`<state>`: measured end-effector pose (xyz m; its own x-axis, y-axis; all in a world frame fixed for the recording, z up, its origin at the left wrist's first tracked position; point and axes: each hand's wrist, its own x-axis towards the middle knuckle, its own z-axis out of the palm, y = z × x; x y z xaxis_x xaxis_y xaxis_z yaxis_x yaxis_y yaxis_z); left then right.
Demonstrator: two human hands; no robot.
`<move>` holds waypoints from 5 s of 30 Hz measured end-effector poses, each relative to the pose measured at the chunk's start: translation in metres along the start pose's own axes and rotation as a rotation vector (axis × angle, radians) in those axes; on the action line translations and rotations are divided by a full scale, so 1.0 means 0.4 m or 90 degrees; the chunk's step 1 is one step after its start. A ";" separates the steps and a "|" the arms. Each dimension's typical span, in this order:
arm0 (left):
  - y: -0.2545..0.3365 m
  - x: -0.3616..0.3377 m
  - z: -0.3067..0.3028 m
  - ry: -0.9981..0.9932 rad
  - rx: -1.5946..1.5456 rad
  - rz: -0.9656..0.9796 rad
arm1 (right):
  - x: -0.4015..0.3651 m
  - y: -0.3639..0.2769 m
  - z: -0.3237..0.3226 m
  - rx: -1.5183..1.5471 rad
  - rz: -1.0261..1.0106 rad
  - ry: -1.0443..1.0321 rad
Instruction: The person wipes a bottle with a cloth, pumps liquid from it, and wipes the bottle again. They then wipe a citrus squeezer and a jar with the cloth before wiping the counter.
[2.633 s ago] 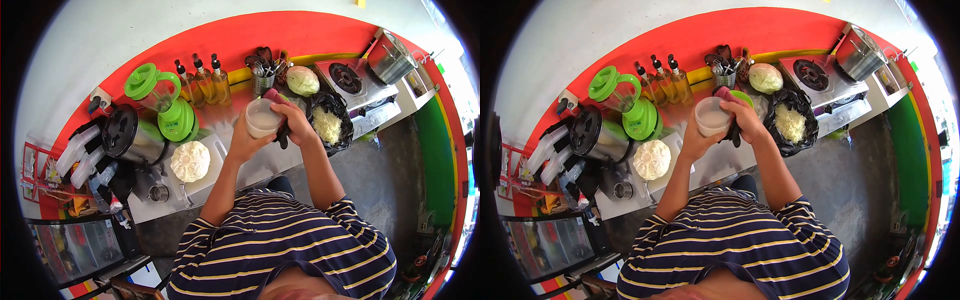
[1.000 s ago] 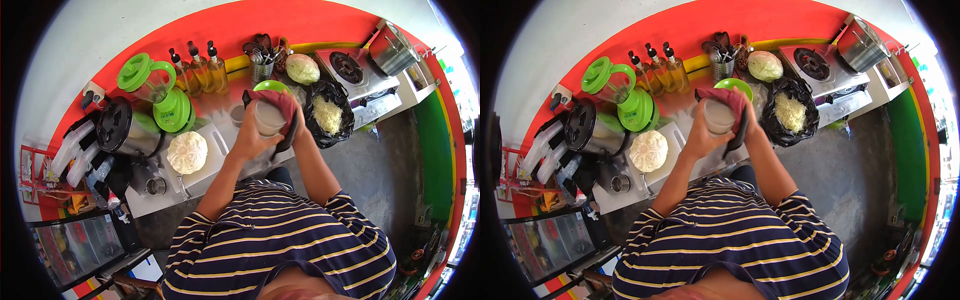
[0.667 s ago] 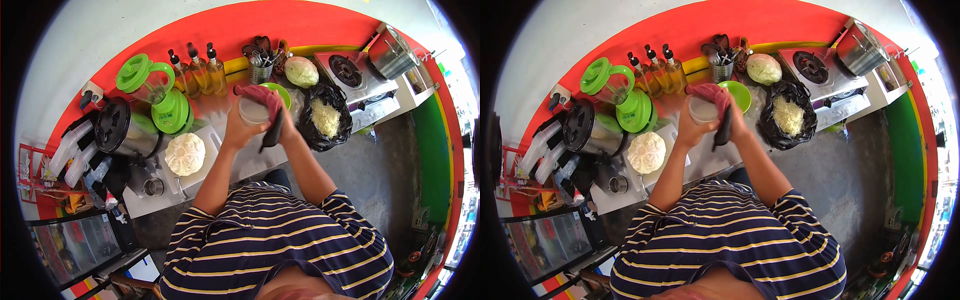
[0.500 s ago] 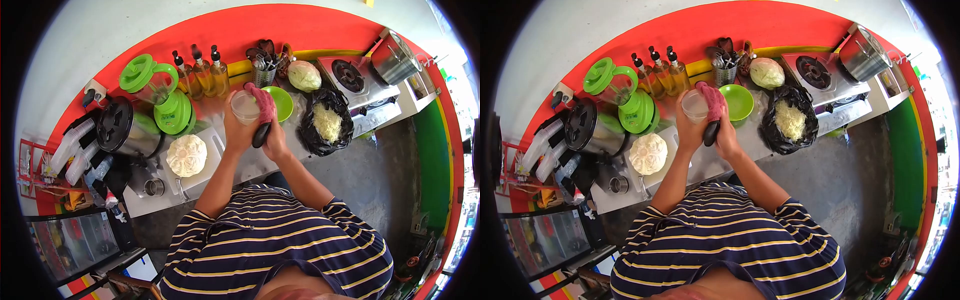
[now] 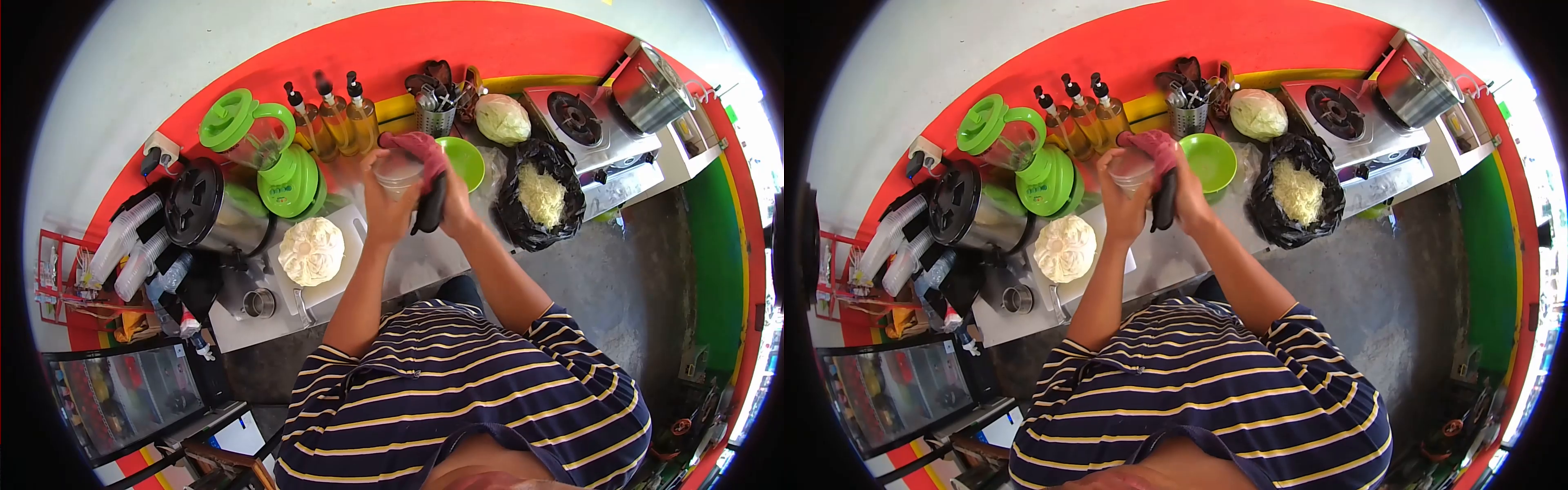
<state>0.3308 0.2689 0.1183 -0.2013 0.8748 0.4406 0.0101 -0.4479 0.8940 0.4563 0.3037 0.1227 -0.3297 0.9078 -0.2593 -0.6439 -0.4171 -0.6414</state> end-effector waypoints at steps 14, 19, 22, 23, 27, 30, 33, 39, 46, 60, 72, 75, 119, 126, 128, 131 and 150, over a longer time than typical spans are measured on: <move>-0.016 0.020 -0.005 0.069 -0.211 -0.185 | -0.100 0.039 -0.061 -0.688 -0.568 -0.131; 0.003 -0.010 0.019 0.051 -0.122 -0.055 | -0.052 0.034 -0.031 -0.328 -0.387 -0.102; -0.005 -0.040 0.016 0.017 -0.069 -0.019 | -0.036 -0.004 -0.007 -0.064 -0.162 -0.025; -0.002 -0.049 0.012 -0.006 -0.034 -0.013 | -0.009 -0.027 -0.033 0.118 -0.025 -0.225; -0.008 -0.058 -0.007 -0.058 0.049 0.092 | 0.034 0.009 -0.061 0.330 0.102 -0.393; -0.035 -0.053 -0.049 -0.045 0.138 0.161 | 0.000 0.029 -0.042 0.276 0.086 -0.387; -0.037 -0.044 -0.073 -0.069 0.157 0.185 | -0.049 0.036 -0.019 0.052 0.022 -0.210; -0.071 -0.050 -0.071 -0.080 0.175 0.153 | -0.084 0.027 -0.094 0.031 0.102 -0.057; -0.141 -0.113 -0.038 -0.080 0.045 -0.033 | -0.104 0.056 -0.239 -0.385 -0.108 0.091; -0.213 -0.179 -0.051 -0.132 0.122 -0.098 | -0.153 0.079 -0.300 -0.961 -0.139 0.028; -0.163 -0.060 -0.049 -0.181 0.085 -0.094 | -0.082 0.013 -0.126 -0.854 -0.376 -0.102; -0.164 -0.012 -0.046 -0.181 0.094 -0.089 | -0.018 0.002 -0.122 -0.811 -0.334 -0.100; -0.512 0.207 -0.140 0.274 0.324 -0.427 | 0.538 0.098 -0.194 -1.311 -0.402 -0.121; -0.513 0.242 -0.115 0.323 0.296 -0.432 | 0.597 0.112 -0.178 -1.347 -0.369 -0.051; -0.492 0.254 -0.099 0.325 0.323 -0.450 | 0.615 0.129 -0.162 -1.421 -0.327 0.019; -0.510 0.265 -0.095 0.326 0.369 -0.469 | 0.627 0.126 -0.139 -1.411 -0.317 0.032; -0.557 0.232 -0.103 0.253 0.341 -0.400 | 0.572 0.086 -0.213 -1.191 -0.295 -0.182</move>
<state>0.2695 0.4423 -0.0434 -0.6442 0.7568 -0.1106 0.2188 0.3209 0.9215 0.4175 0.5008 -0.0201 -0.5861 0.8026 0.1110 0.6652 0.5549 -0.4995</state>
